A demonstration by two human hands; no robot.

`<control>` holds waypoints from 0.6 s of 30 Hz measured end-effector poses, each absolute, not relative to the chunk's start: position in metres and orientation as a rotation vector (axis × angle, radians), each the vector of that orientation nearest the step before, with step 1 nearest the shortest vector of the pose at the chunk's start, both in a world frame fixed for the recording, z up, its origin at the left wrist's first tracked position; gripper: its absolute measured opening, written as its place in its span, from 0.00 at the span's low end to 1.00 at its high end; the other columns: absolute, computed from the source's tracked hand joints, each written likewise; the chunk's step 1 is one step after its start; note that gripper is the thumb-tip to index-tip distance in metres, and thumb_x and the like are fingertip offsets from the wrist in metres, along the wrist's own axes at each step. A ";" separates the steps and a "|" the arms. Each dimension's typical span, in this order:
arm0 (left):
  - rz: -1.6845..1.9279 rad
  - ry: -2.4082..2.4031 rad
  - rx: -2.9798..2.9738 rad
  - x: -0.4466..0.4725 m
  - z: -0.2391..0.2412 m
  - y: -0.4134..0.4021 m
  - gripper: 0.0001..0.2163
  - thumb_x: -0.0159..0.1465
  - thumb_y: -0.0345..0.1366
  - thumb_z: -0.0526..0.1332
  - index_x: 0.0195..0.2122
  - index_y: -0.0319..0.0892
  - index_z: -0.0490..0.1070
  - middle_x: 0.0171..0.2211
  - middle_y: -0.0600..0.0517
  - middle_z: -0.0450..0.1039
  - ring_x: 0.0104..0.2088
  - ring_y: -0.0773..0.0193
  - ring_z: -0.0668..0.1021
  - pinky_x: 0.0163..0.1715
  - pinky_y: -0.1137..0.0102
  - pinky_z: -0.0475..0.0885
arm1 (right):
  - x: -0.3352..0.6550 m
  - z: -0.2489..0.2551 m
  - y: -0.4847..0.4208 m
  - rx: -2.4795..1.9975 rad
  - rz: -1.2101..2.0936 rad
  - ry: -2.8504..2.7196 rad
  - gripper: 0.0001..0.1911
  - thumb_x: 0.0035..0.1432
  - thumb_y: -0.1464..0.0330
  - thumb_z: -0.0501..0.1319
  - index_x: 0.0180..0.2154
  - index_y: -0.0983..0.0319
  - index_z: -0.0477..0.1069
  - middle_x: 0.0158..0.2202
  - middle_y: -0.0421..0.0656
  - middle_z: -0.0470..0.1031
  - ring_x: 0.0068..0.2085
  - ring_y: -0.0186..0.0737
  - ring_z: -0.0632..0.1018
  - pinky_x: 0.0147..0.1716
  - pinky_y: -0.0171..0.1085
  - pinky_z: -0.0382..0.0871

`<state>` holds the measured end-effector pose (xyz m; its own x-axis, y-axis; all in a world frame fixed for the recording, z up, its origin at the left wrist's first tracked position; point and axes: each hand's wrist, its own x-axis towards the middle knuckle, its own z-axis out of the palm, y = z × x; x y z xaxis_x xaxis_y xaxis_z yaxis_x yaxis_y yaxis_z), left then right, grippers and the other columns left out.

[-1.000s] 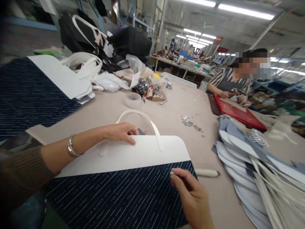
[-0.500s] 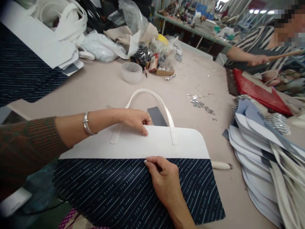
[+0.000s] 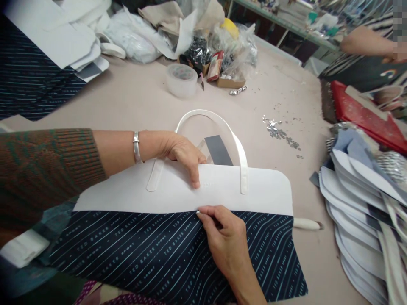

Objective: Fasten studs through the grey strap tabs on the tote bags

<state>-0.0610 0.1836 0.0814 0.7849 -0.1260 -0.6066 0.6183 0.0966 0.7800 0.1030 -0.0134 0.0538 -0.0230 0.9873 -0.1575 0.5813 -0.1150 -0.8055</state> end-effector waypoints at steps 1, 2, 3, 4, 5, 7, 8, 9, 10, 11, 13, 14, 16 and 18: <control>-0.577 0.441 1.343 -0.060 0.079 0.184 0.19 0.47 0.39 0.69 0.41 0.42 0.78 0.31 0.48 0.79 0.36 0.52 0.78 0.37 0.59 0.75 | 0.103 0.054 -0.013 -1.743 1.018 -1.641 0.06 0.58 0.64 0.63 0.35 0.56 0.78 0.29 0.37 0.80 0.29 0.35 0.78 0.33 0.34 0.74; -0.575 0.444 1.317 -0.060 0.077 0.184 0.19 0.46 0.38 0.69 0.41 0.42 0.78 0.31 0.48 0.79 0.36 0.52 0.78 0.37 0.60 0.76 | 0.103 0.054 -0.014 -1.744 1.013 -1.645 0.06 0.58 0.64 0.63 0.35 0.56 0.78 0.29 0.37 0.79 0.29 0.35 0.78 0.33 0.34 0.74; -0.573 0.445 1.299 -0.059 0.075 0.184 0.19 0.46 0.37 0.69 0.40 0.41 0.78 0.31 0.49 0.79 0.36 0.52 0.78 0.37 0.60 0.76 | 0.103 0.054 -0.014 -1.742 1.004 -1.654 0.06 0.58 0.64 0.63 0.35 0.56 0.78 0.29 0.38 0.79 0.29 0.35 0.78 0.33 0.34 0.74; -0.570 0.445 1.289 -0.059 0.073 0.184 0.19 0.45 0.36 0.69 0.40 0.41 0.78 0.32 0.49 0.79 0.36 0.52 0.78 0.37 0.59 0.76 | 0.103 0.054 -0.014 -1.738 0.992 -1.666 0.06 0.58 0.64 0.63 0.35 0.56 0.78 0.29 0.38 0.79 0.29 0.35 0.78 0.34 0.34 0.74; -0.568 0.443 1.283 -0.059 0.072 0.184 0.19 0.45 0.35 0.69 0.40 0.41 0.78 0.32 0.49 0.79 0.36 0.52 0.78 0.38 0.59 0.76 | 0.102 0.054 -0.014 -1.733 0.975 -1.680 0.06 0.58 0.64 0.63 0.35 0.56 0.78 0.29 0.38 0.79 0.29 0.35 0.78 0.34 0.34 0.74; -0.564 0.432 1.276 -0.060 0.070 0.184 0.20 0.46 0.36 0.69 0.42 0.42 0.77 0.33 0.49 0.79 0.36 0.52 0.78 0.39 0.59 0.76 | 0.101 0.055 -0.014 -1.717 0.926 -1.716 0.06 0.59 0.65 0.62 0.35 0.57 0.78 0.30 0.38 0.80 0.30 0.36 0.78 0.34 0.34 0.74; -0.561 0.428 1.276 -0.060 0.070 0.183 0.20 0.47 0.36 0.68 0.43 0.42 0.77 0.33 0.49 0.79 0.36 0.52 0.78 0.39 0.58 0.76 | 0.101 0.056 -0.014 -1.712 0.899 -1.735 0.06 0.59 0.65 0.62 0.36 0.57 0.77 0.31 0.39 0.80 0.30 0.36 0.79 0.34 0.34 0.74; -0.560 0.424 1.275 -0.061 0.070 0.183 0.20 0.48 0.37 0.68 0.44 0.41 0.77 0.33 0.48 0.79 0.35 0.53 0.78 0.39 0.59 0.76 | 0.101 0.056 -0.013 -1.713 0.879 -1.751 0.06 0.59 0.65 0.61 0.35 0.57 0.77 0.31 0.39 0.80 0.30 0.36 0.78 0.34 0.34 0.73; -0.558 0.422 1.274 -0.061 0.070 0.183 0.20 0.48 0.38 0.68 0.44 0.41 0.76 0.33 0.48 0.79 0.35 0.53 0.78 0.39 0.59 0.76 | 0.101 0.057 -0.012 -1.723 0.869 -1.763 0.06 0.59 0.65 0.61 0.35 0.58 0.77 0.31 0.39 0.79 0.29 0.35 0.78 0.32 0.33 0.73; -0.557 0.417 1.273 -0.061 0.070 0.183 0.21 0.49 0.38 0.68 0.45 0.41 0.76 0.32 0.48 0.79 0.34 0.53 0.78 0.38 0.59 0.76 | 0.101 0.057 -0.012 -1.737 0.878 -1.768 0.06 0.59 0.64 0.61 0.34 0.58 0.76 0.30 0.39 0.79 0.28 0.35 0.77 0.31 0.33 0.73; -0.549 0.411 1.272 -0.061 0.072 0.183 0.20 0.49 0.38 0.68 0.44 0.41 0.77 0.31 0.48 0.79 0.33 0.54 0.78 0.37 0.60 0.76 | 0.102 0.058 -0.010 -1.772 0.932 -1.756 0.08 0.59 0.63 0.61 0.33 0.59 0.76 0.27 0.39 0.78 0.24 0.35 0.76 0.27 0.33 0.72; -0.547 0.411 1.270 -0.061 0.072 0.182 0.20 0.48 0.38 0.68 0.44 0.41 0.77 0.31 0.48 0.78 0.33 0.54 0.78 0.37 0.60 0.76 | 0.102 0.058 -0.010 -1.784 0.963 -1.742 0.08 0.59 0.62 0.61 0.32 0.59 0.75 0.27 0.40 0.78 0.23 0.35 0.75 0.25 0.33 0.71; -0.547 0.419 1.273 -0.061 0.074 0.181 0.19 0.47 0.37 0.68 0.42 0.41 0.78 0.31 0.49 0.78 0.33 0.54 0.77 0.36 0.59 0.75 | 0.103 0.058 -0.009 -1.802 1.011 -1.708 0.10 0.59 0.60 0.61 0.31 0.59 0.75 0.25 0.40 0.77 0.22 0.35 0.74 0.22 0.33 0.70; -0.488 0.461 1.356 -0.062 0.076 0.178 0.16 0.47 0.37 0.68 0.38 0.41 0.79 0.29 0.48 0.77 0.32 0.54 0.77 0.35 0.59 0.75 | 0.102 0.059 -0.007 -1.833 1.021 -1.683 0.11 0.58 0.59 0.61 0.29 0.59 0.72 0.22 0.38 0.75 0.20 0.33 0.72 0.20 0.32 0.68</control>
<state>-0.0618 0.1784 0.0761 0.8144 -0.0652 -0.5766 0.5794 0.1453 0.8020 0.1018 -0.0069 0.0586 -0.0175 0.9757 -0.2183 0.6447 -0.1559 -0.7484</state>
